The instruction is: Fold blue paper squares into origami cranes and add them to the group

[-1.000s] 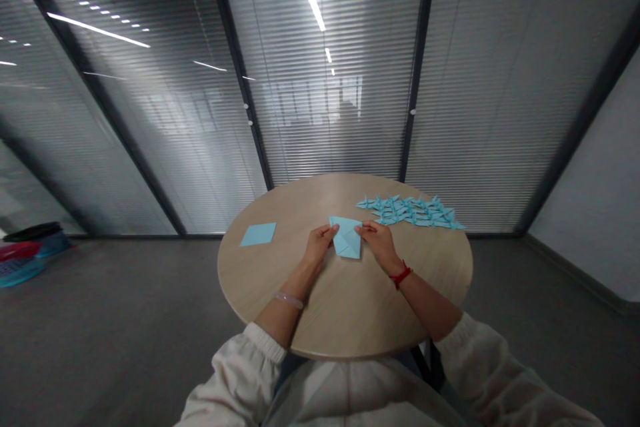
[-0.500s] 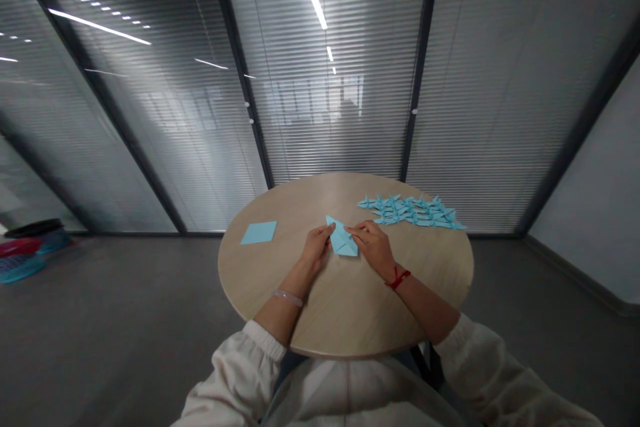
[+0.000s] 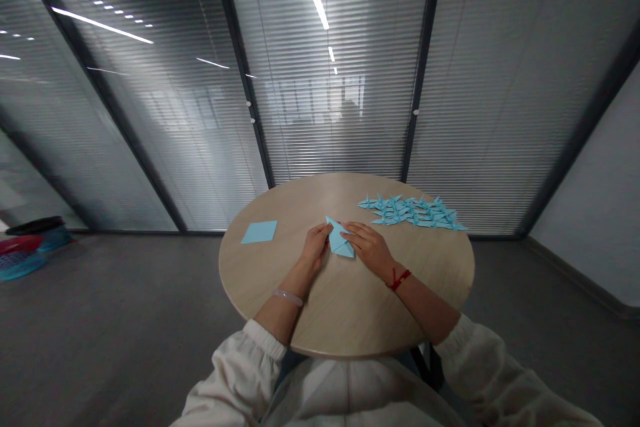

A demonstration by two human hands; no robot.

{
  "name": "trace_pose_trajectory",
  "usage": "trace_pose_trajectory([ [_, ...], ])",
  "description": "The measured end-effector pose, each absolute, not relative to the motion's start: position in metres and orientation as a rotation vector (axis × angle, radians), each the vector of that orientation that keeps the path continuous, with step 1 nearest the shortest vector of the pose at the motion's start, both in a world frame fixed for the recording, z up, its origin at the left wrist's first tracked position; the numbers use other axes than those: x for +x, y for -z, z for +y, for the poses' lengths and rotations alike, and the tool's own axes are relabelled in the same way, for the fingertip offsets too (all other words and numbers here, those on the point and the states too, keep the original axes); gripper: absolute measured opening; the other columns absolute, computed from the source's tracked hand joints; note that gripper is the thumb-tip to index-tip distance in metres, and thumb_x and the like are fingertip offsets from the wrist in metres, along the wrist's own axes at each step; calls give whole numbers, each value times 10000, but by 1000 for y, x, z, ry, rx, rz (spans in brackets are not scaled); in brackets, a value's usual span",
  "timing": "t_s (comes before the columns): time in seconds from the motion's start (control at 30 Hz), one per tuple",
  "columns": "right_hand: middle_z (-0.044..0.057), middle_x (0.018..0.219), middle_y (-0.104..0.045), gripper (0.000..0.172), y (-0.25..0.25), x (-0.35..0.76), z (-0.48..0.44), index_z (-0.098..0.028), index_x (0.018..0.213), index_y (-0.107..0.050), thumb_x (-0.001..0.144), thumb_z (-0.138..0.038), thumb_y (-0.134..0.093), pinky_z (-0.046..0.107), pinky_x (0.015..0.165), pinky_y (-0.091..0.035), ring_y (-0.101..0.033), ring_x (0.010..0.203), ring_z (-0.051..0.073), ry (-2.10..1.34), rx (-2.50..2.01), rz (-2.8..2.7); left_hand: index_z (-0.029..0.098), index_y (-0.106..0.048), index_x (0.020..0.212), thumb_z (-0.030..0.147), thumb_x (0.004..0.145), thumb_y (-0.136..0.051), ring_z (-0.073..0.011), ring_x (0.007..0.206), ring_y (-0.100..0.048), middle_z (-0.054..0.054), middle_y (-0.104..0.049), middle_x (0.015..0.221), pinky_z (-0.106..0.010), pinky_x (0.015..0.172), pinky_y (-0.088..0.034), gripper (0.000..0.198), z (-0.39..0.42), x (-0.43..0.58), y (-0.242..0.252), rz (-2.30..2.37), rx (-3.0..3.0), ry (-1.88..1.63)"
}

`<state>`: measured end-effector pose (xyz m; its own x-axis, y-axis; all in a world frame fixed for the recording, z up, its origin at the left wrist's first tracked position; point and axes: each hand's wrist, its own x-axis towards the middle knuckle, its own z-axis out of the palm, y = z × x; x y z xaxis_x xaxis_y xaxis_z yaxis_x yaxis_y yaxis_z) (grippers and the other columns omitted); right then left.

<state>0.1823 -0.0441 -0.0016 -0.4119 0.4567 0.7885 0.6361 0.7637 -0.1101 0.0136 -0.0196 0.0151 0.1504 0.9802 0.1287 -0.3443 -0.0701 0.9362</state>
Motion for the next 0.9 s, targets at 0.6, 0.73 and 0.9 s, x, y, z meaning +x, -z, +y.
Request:
trace_pose_trajectory([
  [0.6, 88, 1163, -635, 338, -4, 176, -50, -208, 1146, -623, 860, -163, -448, 376, 954, -465, -573, 1087, 187, -222, -851, -1835, 99, -672, 716, 449, 570, -800, -108, 502, -515, -30, -621, 581, -235, 514, -400, 400, -21, 14, -20, 902, 1225, -1353],
  [0.73, 43, 886, -698, 319, 0, 177, -42, -186, 1102, -608, 842, -357, -534, 293, 717, -500, -643, 792, 172, -708, -986, -1556, 102, -696, 781, 476, 573, -793, -163, 604, -607, -76, -685, 684, -269, 594, -453, 438, -21, 15, -20, 879, 1292, -1288],
  [0.9, -19, 589, -610, 346, 0, 178, -40, -150, 661, -661, 702, -494, -666, 222, 527, -383, -532, 562, 127, -1039, -982, -1566, 105, -694, 895, 475, 576, -794, -179, 656, -643, -100, -723, 806, -289, 644, -489, 499, -22, 17, -18, 850, 1342, -1231],
])
